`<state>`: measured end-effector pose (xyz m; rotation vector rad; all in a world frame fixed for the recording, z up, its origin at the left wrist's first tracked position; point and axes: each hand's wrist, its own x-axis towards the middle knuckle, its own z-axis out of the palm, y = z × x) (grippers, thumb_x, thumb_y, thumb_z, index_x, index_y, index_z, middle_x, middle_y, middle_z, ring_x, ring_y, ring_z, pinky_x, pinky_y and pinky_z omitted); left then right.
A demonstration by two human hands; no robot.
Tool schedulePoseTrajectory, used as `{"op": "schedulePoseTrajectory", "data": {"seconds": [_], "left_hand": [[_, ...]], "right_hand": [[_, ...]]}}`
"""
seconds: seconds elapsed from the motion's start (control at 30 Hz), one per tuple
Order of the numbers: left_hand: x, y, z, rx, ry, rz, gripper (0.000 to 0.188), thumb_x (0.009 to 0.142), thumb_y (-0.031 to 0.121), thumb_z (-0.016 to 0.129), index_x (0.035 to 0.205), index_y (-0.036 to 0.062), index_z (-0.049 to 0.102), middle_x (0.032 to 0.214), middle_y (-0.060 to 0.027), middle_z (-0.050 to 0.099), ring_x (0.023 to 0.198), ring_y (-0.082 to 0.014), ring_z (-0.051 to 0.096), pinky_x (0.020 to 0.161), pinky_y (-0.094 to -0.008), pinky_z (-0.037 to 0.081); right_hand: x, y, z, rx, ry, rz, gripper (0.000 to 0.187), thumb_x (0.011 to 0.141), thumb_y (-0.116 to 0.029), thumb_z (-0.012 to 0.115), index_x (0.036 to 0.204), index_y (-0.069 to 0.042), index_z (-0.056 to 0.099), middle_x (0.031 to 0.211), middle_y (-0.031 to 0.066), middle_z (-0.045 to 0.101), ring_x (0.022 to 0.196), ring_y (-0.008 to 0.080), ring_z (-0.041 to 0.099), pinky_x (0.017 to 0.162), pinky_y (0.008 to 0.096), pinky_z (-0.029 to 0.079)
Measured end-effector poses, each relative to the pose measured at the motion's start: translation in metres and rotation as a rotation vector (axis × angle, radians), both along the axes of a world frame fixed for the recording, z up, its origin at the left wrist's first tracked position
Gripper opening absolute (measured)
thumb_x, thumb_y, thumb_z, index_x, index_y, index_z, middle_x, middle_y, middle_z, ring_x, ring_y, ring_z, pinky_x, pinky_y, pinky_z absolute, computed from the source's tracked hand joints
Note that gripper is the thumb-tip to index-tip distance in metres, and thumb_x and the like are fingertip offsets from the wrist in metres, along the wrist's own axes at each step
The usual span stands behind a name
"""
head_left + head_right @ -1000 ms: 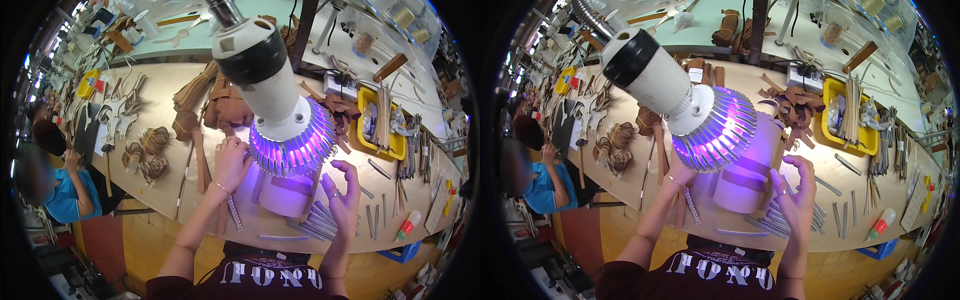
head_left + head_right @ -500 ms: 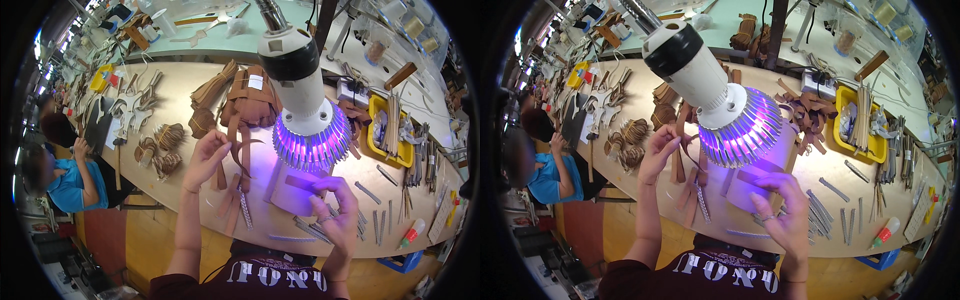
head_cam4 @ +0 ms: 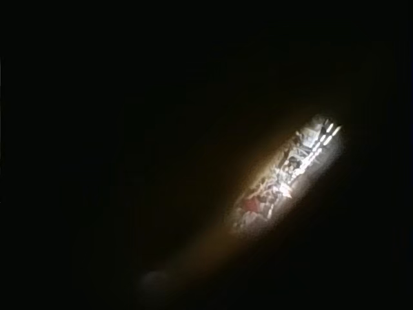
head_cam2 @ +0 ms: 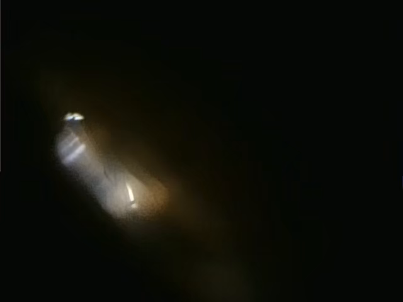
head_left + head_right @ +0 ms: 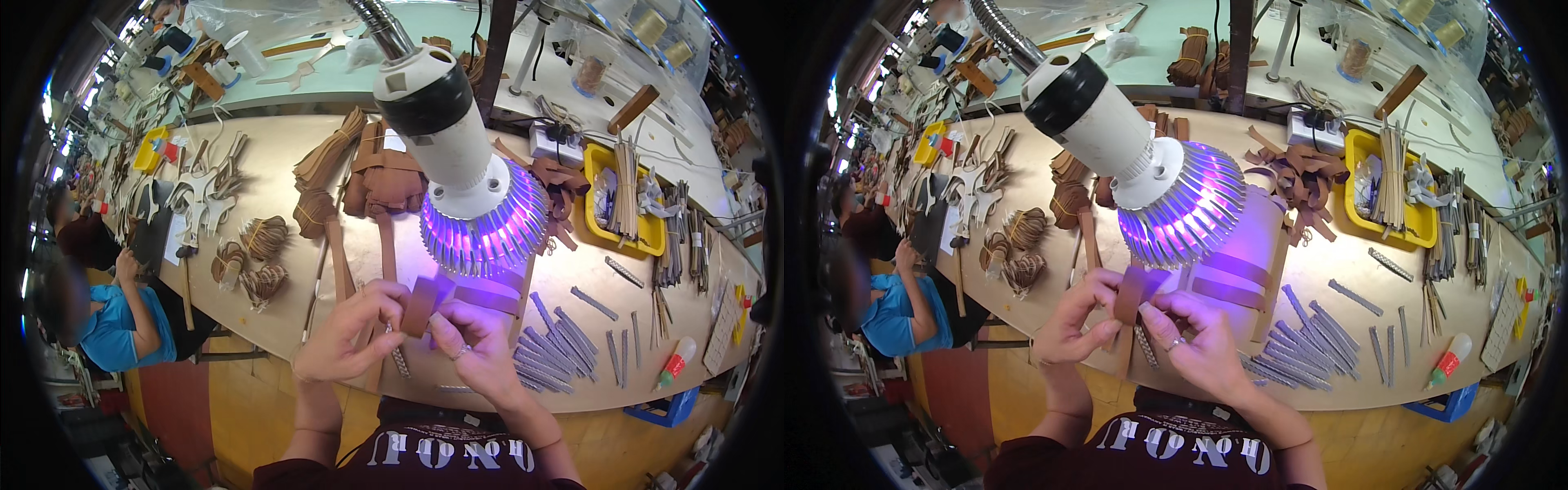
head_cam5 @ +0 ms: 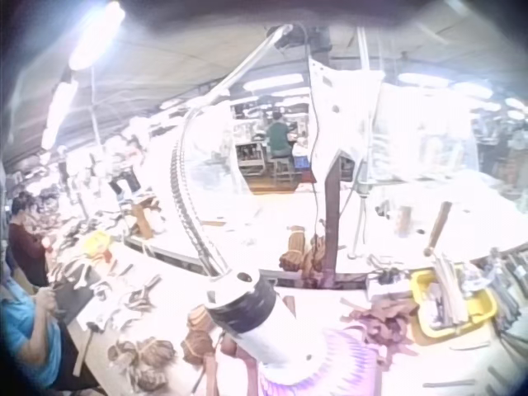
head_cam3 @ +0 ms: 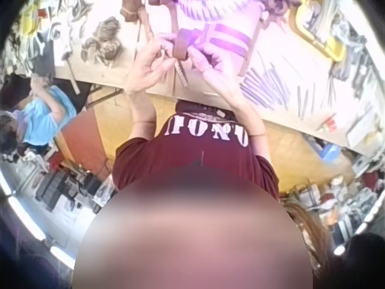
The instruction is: The person wraps a braided silver cord around a cylindrical cardboard form, secures it with small leather strips, and uses pliers to crimp metal fasteners. They repeat this process multiple times, adding additional braided cords and leather pieces to the form.
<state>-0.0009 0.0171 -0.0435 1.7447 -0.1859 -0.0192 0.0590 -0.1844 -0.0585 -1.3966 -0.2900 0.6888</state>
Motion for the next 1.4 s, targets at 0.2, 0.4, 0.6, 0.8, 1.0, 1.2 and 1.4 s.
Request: {"op": "schedulePoseTrajectory", "data": {"seconds": [0.2, 0.4, 0.6, 0.8, 1.0, 1.2, 1.4], "left_hand": [[-0.001, -0.003, 0.008, 0.131, -0.095, -0.154, 0.015, 0.087, 0.009, 0.067, 0.092, 0.0052, 0.053, 0.131, -0.0172, 0.045, 0.117, -0.0300, 0.050, 0.100, -0.0391, 0.039], [-0.003, 0.010, -0.019, -0.576, -0.109, 0.077, 0.019, 0.097, 0.021, 0.057, 0.100, 0.0038, 0.052, 0.117, -0.0199, 0.058, 0.106, -0.0272, 0.060, 0.095, -0.0395, 0.046], [0.024, 0.039, -0.060, -0.433, 0.090, 0.349, 0.013, 0.098, 0.011, 0.053, 0.108, 0.0033, 0.050, 0.091, -0.0102, 0.064, 0.084, -0.0166, 0.062, 0.077, -0.0278, 0.048], [0.043, 0.005, -0.084, 0.939, -0.047, 0.563, 0.044, 0.086, 0.006, 0.065, 0.126, 0.0030, 0.049, 0.098, -0.0086, 0.064, 0.087, -0.0166, 0.062, 0.075, -0.0270, 0.047], [0.004, -0.058, -0.032, 0.221, 0.086, 0.352, 0.029, 0.090, 0.010, 0.064, 0.117, -0.0017, 0.060, 0.099, -0.0116, 0.066, 0.086, -0.0180, 0.064, 0.076, -0.0294, 0.050], [0.006, -0.075, -0.023, -0.556, 0.452, 0.101, 0.022, 0.092, 0.010, 0.066, 0.110, -0.0026, 0.064, 0.097, -0.0072, 0.068, 0.083, -0.0095, 0.063, 0.075, -0.0249, 0.050], [0.064, -0.059, -0.051, -0.384, 0.305, 0.317, 0.011, 0.092, 0.007, 0.065, 0.101, 0.0015, 0.067, 0.089, -0.0055, 0.067, 0.077, -0.0108, 0.063, 0.065, -0.0241, 0.048]], "right_hand": [[-0.005, -0.014, 0.004, 0.204, 0.198, 0.118, 0.023, 0.099, -0.021, 0.058, 0.096, 0.001, 0.066, 0.091, 0.0011, 0.065, 0.083, 0.0072, 0.057, 0.078, 0.0233, 0.045], [0.006, -0.043, 0.009, 0.259, 0.039, -0.258, 0.025, 0.102, -0.017, 0.051, 0.088, 0.001, 0.061, 0.099, 0.0099, 0.068, 0.096, 0.0139, 0.061, 0.089, 0.0286, 0.047], [0.021, -0.105, 0.009, 0.330, 0.064, -0.533, 0.026, 0.103, -0.020, 0.044, 0.094, 0.001, 0.057, 0.097, 0.0167, 0.067, 0.092, 0.0229, 0.065, 0.084, 0.0337, 0.051], [0.014, -0.133, 0.023, 0.126, 0.139, -0.132, 0.024, 0.101, -0.024, 0.050, 0.092, -0.002, 0.056, 0.069, 0.0041, 0.059, 0.058, 0.0126, 0.056, 0.057, 0.0252, 0.045], [0.023, -0.099, 0.018, -0.329, -0.219, 0.264, 0.023, 0.095, -0.026, 0.065, 0.090, -0.004, 0.061, 0.061, -0.0001, 0.052, 0.051, 0.0088, 0.045, 0.048, 0.0262, 0.034], [0.031, -0.074, 0.029, -0.342, -0.400, 0.292, 0.021, 0.092, -0.024, 0.068, 0.090, -0.003, 0.067, 0.061, 0.0002, 0.055, 0.052, 0.0059, 0.045, 0.047, 0.0247, 0.034], [0.069, -0.082, 0.018, -0.421, -0.289, -0.003, 0.021, 0.092, -0.019, 0.068, 0.090, 0.002, 0.068, 0.071, -0.0024, 0.061, 0.066, 0.0037, 0.050, 0.060, 0.0216, 0.041]]}}
